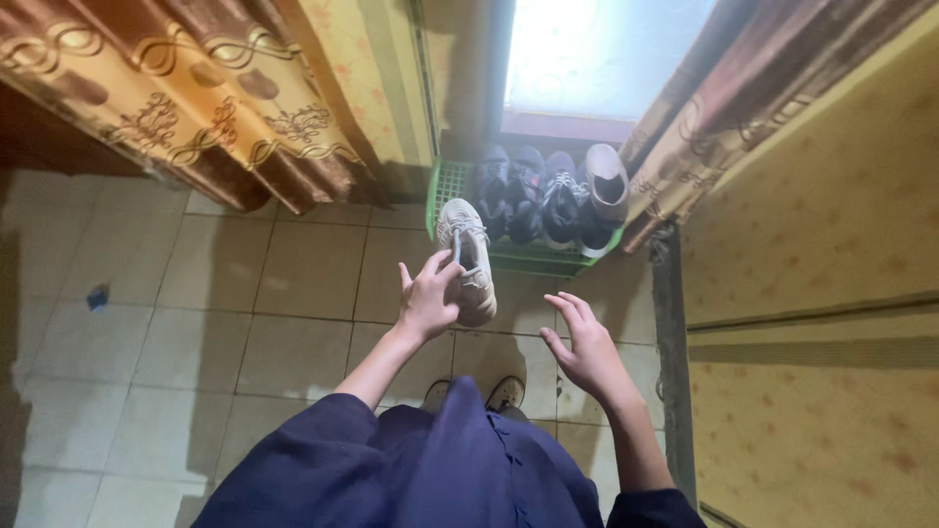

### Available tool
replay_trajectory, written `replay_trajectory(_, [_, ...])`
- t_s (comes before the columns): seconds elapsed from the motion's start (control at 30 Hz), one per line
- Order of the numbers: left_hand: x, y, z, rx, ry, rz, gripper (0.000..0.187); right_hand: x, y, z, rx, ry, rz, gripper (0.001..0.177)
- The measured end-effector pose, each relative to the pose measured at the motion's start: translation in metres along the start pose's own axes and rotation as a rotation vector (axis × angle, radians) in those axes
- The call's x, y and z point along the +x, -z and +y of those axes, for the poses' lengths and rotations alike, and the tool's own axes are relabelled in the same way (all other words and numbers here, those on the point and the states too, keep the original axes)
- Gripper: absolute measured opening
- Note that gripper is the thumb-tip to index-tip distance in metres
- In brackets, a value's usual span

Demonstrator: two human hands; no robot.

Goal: The person organizes a collection of shoes by picking them up from a pile on the floor and placing them onto a green plastic crate. The person handles various types of footwear, including sneakers, loafers, and sandals, one at a time.

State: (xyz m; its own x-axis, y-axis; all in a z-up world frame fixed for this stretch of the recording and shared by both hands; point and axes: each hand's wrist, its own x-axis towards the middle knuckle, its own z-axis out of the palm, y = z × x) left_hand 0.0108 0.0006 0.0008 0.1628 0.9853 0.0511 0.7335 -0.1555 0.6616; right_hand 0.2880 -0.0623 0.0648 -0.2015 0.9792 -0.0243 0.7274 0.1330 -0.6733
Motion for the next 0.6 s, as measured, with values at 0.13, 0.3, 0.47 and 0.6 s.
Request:
replay_trajectory(0.13, [0.0, -0.009, 0.007, 0.009, 0.034, 0.029, 0.052, 0.016, 0.007, 0.005, 0.003, 0.03, -0.073, 0.053])
replay_trajectory(0.3, [0.003, -0.008, 0.006, 0.032, 0.04, 0.053, 0.055, 0.04, 0.003, 0.003, 0.017, 0.102, -0.13, 0.053])
replay_trajectory(0.47, [0.013, -0.004, -0.002, 0.062, 0.035, 0.056, 0.054, 0.063, -0.01, -0.004, 0.005, 0.157, -0.184, 0.058])
replay_trajectory(0.6, [0.027, 0.002, -0.009, 0.072, 0.058, 0.016, 0.053, 0.089, -0.024, -0.018, -0.074, 0.18, -0.222, 0.072])
